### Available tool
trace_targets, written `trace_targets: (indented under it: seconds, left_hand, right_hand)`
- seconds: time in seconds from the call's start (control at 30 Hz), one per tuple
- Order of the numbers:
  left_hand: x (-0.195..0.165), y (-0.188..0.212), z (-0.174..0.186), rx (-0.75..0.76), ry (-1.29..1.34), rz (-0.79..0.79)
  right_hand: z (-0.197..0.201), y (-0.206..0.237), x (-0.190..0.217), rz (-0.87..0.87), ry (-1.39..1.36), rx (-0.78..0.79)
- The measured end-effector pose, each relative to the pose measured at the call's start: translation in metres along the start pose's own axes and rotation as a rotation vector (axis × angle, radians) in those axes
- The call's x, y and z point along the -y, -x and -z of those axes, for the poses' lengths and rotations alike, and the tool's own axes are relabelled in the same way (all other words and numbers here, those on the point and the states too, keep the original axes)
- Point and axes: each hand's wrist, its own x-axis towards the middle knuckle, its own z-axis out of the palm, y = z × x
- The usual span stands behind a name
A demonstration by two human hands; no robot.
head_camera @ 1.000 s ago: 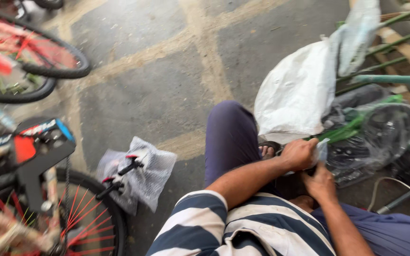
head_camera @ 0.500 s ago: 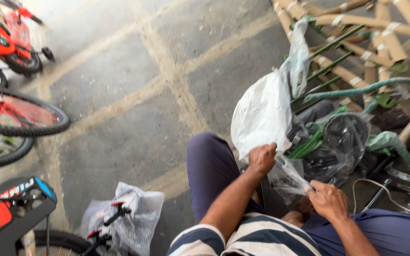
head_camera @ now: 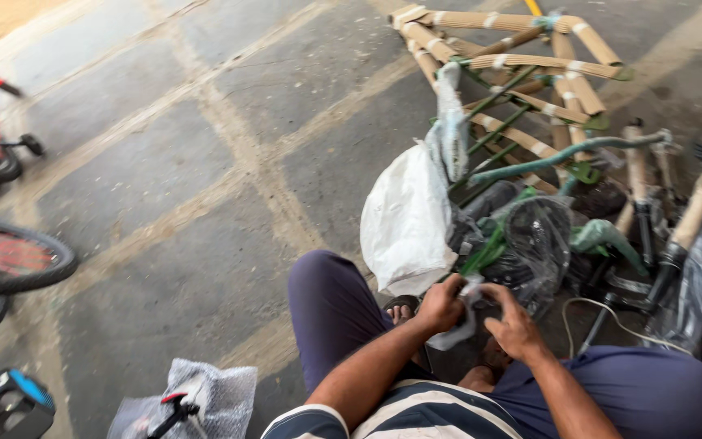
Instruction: The person sits on the floor of a workshop among plastic-wrapped bicycle parts. They open a white sack, remove parts from plastic bags, unwrap a green foam-wrapped handlebar, and use a hammer and a wrench to fit the handlebar and stem onto a bicycle frame.
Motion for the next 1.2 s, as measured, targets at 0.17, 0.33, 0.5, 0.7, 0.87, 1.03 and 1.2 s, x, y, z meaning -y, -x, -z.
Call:
trace_targets:
  seconds: [0.17, 0.33, 0.5, 0.7, 0.87, 1.03, 1.2]
  left_hand:
    - [0.009, -0.001, -0.002, 0.068, 0.023, 0.034]
    - [0.013, -0.001, 0.006, 0.132, -0.079, -0.151]
    - [0.013, 0.005, 0.013, 0.142, -0.325, 0.031]
    - [0.011, 0.023, 0.023, 0.165, -0.351, 0.021]
    - [0.03, 0.037, 0.043, 0.224, -0.278, 0.02]
    - [0.051, 0.038, 0.039, 0.108, -0.078, 0.174]
    - [0.023, 0.031, 0.027, 0.105, 0.323, 0.124]
  right_hand:
    - [-0.001, -0.013, 0.013, -0.032, -0.129, 0.076]
    - [-0.005, -0.031, 0.026, 0.036, 0.255, 0.158]
    - [-0.002, -0.036, 0.023, -0.084, 0.486, -0.031]
    - [0.019, -0.034, 0.015, -0.339, 0.739, -0.181]
    - [0.026, -0.034, -0.001, -0.512, 0.675, -0.21]
    - [0.024, -0.026, -0.027, -0.349, 0.809, -0.151]
    - [0.018, 0.01, -0.014, 0.121, 0.264, -0.178]
